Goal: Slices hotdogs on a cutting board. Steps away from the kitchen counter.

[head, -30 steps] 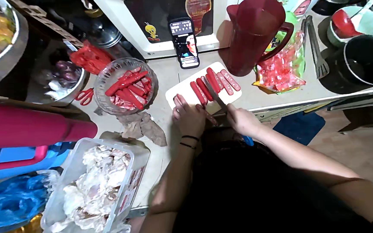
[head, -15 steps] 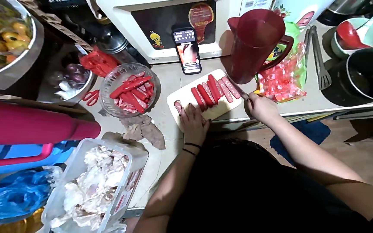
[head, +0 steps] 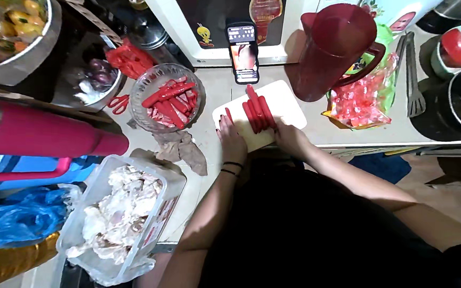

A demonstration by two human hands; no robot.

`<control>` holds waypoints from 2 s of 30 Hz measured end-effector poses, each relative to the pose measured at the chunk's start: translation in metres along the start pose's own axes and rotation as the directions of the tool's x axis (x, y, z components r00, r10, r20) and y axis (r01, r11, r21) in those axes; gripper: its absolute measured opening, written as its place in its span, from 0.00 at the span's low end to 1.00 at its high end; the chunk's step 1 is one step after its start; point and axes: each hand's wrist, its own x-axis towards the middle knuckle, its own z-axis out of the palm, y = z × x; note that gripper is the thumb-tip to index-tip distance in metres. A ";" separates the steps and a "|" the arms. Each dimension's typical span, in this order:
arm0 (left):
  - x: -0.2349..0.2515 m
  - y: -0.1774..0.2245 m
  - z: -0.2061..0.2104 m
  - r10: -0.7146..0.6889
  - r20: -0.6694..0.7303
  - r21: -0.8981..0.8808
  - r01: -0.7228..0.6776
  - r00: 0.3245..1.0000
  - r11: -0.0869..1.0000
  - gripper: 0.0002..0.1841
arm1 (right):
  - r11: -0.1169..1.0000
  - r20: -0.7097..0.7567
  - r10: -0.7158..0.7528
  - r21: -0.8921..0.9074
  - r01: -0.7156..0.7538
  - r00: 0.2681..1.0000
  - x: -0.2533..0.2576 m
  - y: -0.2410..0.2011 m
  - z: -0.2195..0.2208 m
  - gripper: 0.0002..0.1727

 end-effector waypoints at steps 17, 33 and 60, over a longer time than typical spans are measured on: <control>-0.002 -0.003 -0.014 -0.043 -0.115 -0.087 0.033 0.992 0.996 0.32 | 0.979 0.178 -0.180 -0.068 0.194 0.968 -0.005 -0.047 -0.003 0.19; 0.175 0.015 -0.039 -0.440 0.285 0.407 0.309 0.852 0.860 0.39 | 0.860 0.045 -0.050 0.511 0.020 0.998 -0.016 0.043 -0.026 0.15; 0.100 0.078 -0.055 -0.009 0.475 -0.551 0.305 0.880 0.777 0.34 | 0.953 -0.022 0.024 0.303 -0.017 0.999 -0.014 0.040 -0.008 0.16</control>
